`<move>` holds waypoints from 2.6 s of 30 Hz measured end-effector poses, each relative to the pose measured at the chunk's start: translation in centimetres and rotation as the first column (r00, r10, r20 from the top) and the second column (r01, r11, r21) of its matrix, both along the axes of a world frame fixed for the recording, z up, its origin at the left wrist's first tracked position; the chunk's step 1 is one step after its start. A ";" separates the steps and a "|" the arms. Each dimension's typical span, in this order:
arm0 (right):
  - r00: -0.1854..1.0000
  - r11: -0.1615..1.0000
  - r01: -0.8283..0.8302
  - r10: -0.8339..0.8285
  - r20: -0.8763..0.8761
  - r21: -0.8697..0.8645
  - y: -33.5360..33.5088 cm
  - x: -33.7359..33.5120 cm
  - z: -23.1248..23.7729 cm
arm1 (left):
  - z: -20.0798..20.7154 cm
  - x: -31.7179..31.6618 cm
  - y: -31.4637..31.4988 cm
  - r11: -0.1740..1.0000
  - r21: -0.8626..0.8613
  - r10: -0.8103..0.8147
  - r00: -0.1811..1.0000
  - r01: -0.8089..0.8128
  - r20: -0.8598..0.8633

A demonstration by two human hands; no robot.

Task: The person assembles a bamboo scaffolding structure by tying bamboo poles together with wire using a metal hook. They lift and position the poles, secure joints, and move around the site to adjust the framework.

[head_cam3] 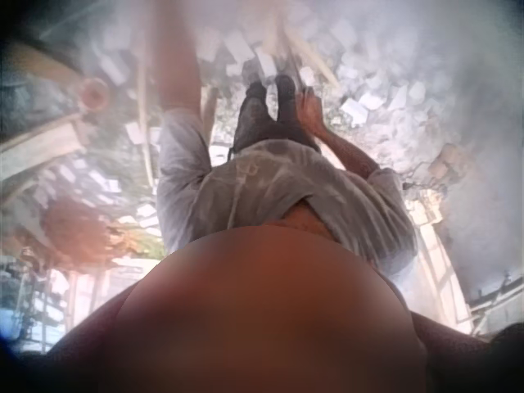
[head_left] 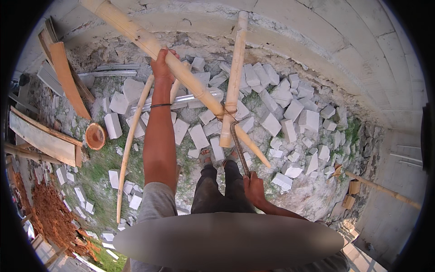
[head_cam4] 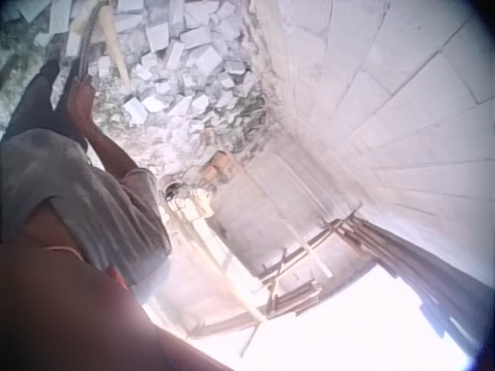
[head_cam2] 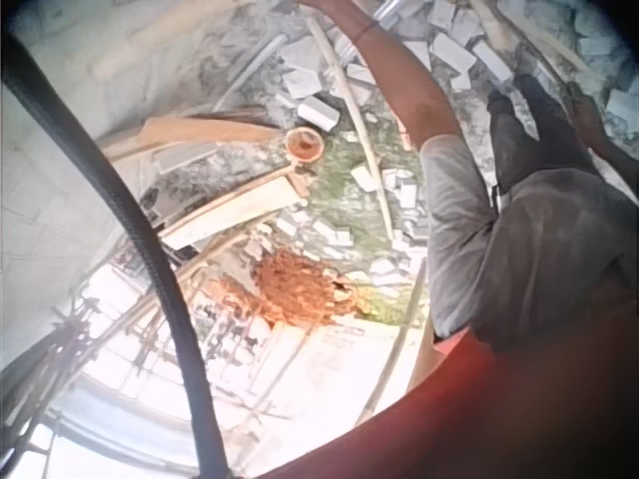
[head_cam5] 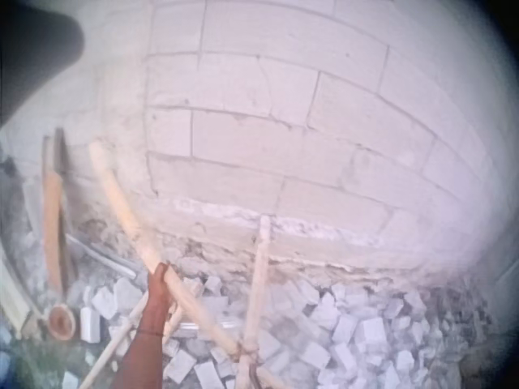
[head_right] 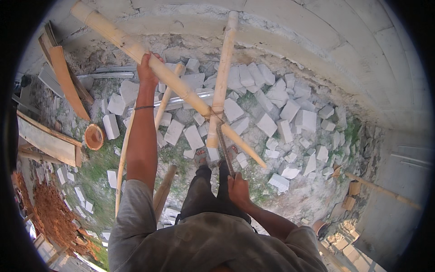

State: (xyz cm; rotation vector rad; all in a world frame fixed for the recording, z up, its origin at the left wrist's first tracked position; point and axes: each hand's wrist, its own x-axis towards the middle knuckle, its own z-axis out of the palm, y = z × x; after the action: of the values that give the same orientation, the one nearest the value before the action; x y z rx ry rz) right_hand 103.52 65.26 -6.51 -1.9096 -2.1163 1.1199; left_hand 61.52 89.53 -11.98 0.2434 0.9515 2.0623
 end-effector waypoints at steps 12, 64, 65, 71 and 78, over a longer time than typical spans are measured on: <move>0.958 0.976 0.191 -0.161 -0.237 0.109 -2.9 2.9 -11.1 | -1.4 -2.4 -1.0 0.953 0.189 -0.232 0.971 0.238 -0.053; 0.493 0.658 -0.713 0.716 0.495 -0.242 30.5 -1.3 11.6 | 1.9 2.3 0.9 0.897 -0.301 0.186 0.894 -0.325 -0.408; 0.505 0.670 -0.719 0.685 0.525 -0.183 30.5 -1.2 11.7 | 1.9 2.3 1.0 0.906 -0.299 0.171 0.904 -0.301 -0.391; 0.735 0.859 -0.501 0.488 0.471 -0.106 22.4 3.1 8.5 | 1.6 2.6 0.4 0.956 -0.250 0.101 0.974 -0.151 -0.201; 0.714 0.492 0.230 -0.671 -0.198 -0.840 3.4 2.0 -1.4 | 0.1 1.5 -0.3 0.977 -0.215 -0.022 0.993 -0.002 -0.113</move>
State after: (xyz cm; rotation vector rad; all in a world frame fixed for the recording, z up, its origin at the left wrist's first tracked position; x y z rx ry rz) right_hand 105.48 68.66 -7.93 -1.8998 -0.7102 2.2706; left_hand 62.97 89.19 -11.87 0.2528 1.2318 1.9337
